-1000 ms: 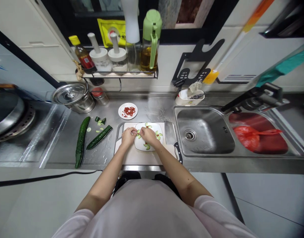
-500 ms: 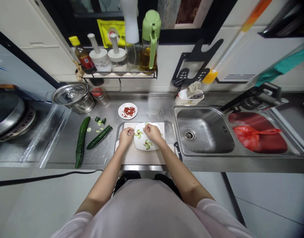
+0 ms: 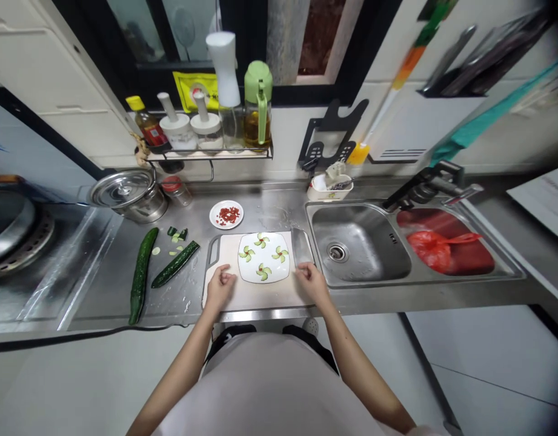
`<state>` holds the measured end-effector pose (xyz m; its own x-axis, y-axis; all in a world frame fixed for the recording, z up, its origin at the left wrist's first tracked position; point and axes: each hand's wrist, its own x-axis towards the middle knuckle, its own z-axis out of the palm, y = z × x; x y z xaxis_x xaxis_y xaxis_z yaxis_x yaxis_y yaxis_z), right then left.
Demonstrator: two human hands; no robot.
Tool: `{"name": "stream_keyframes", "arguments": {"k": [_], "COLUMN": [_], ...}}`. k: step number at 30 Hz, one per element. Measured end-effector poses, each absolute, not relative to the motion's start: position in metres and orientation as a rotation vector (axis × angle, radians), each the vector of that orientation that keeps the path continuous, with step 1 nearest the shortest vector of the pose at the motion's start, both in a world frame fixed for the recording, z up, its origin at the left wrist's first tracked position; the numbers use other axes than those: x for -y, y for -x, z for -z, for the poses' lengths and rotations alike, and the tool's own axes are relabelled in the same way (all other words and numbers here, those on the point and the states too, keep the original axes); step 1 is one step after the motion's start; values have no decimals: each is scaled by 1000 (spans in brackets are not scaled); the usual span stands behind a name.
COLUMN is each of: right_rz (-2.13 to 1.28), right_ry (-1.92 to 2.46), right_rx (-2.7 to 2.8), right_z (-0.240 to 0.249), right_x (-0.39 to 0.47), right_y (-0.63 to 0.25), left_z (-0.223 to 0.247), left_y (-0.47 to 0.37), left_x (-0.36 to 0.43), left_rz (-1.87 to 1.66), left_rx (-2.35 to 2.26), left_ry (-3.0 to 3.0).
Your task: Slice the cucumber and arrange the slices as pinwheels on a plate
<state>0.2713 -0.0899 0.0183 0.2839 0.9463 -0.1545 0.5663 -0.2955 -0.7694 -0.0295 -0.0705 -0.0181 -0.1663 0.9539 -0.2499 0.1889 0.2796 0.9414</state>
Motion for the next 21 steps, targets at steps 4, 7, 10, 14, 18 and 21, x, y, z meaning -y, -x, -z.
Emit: {"name": "stream_keyframes", "arguments": {"k": [4, 7, 10, 14, 18, 21], "right_rz": [-910, -1051, -1193, -1275, -1306, -1303], "right_ry": [1969, 1921, 1846, 1816, 1859, 1891], "right_rx": [1272, 1177, 1029, 903, 859, 878], "right_z": [-2, 5, 6, 5, 5, 7], "right_x": [106, 103, 94, 82, 74, 70], "right_y": [-270, -261, -250, -240, -236, -234], "left_z": [19, 14, 9, 7, 9, 10], "left_y": [23, 15, 7, 1, -1, -1], "left_x": [74, 68, 60, 51, 48, 46], "left_rz": [-949, -925, -910, -870, -838, -835], "left_rx": [-1541, -1517, -1522, -1523, -1497, -1479], "left_ry": [-1027, -967, -897, -846, -828, -813]}}
